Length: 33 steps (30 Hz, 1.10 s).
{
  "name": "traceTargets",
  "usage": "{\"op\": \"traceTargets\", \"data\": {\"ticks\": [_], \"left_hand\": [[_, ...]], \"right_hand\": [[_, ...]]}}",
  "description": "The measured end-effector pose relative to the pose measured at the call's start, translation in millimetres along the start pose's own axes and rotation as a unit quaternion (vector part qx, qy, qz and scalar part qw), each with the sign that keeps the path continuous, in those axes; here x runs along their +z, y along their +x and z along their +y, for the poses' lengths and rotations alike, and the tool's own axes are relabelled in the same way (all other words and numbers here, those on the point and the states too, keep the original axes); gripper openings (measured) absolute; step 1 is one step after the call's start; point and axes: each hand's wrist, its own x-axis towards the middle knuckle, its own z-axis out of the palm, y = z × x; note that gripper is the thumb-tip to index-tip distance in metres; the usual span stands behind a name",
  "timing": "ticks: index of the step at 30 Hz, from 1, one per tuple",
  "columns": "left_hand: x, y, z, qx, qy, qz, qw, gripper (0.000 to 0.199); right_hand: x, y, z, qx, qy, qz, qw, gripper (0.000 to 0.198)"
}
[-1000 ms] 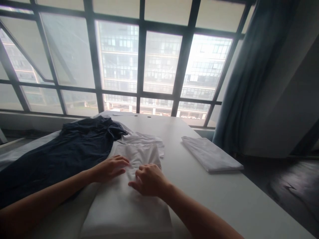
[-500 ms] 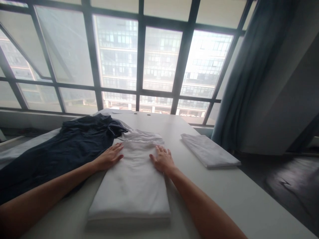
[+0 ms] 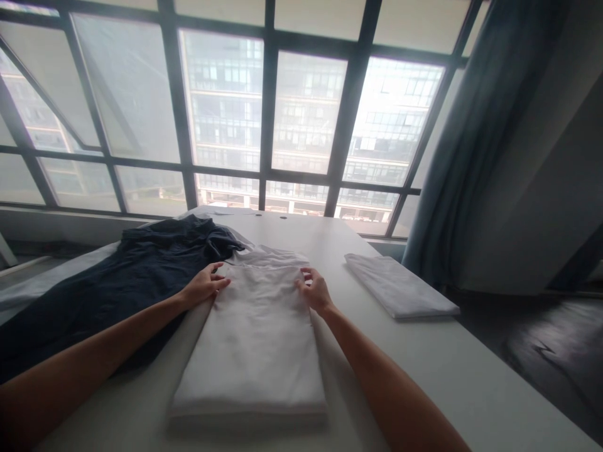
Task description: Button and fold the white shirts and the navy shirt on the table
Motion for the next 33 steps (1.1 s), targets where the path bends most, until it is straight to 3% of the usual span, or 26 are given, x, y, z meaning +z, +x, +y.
{"op": "traceTargets", "data": {"ticks": [5, 7, 9, 14, 17, 21, 27, 31, 33], "left_hand": [[-3, 4, 2, 0.034, -0.109, -0.008, 0.993, 0.076], [-4, 6, -2, 0.052, -0.024, -0.012, 0.998, 0.068], [-3, 6, -7, 0.101, 0.125, -0.003, 0.987, 0.059], [9, -1, -11, 0.304, 0.394, 0.034, 0.867, 0.048], [19, -6, -14, 0.279, 0.477, -0.043, 0.832, 0.058], [21, -7, -16, 0.174, 0.519, -0.153, 0.823, 0.073], [15, -8, -3, 0.101, 0.538, -0.157, 0.822, 0.075], [28, -40, 15, 0.164, 0.531, -0.137, 0.820, 0.076], [38, -69, 25, 0.233, 0.482, -0.215, 0.817, 0.080]], "right_hand": [[-1, 5, 2, -0.026, 0.010, 0.035, 0.999, 0.038], [0, 5, 3, -0.030, -0.047, 0.018, 0.998, 0.032], [1, 1, 1, -0.038, -0.139, -0.006, 0.990, 0.029], [7, -19, -24, -0.165, -0.372, -0.011, 0.913, 0.042], [14, -29, -33, -0.229, -0.406, -0.111, 0.878, 0.058], [18, -27, -26, -0.144, -0.407, -0.240, 0.869, 0.073], [9, -18, -15, -0.038, -0.415, -0.224, 0.881, 0.073], [6, -16, -10, -0.009, -0.402, -0.145, 0.904, 0.074], [5, -14, -5, -0.027, -0.370, -0.100, 0.923, 0.074]]}}
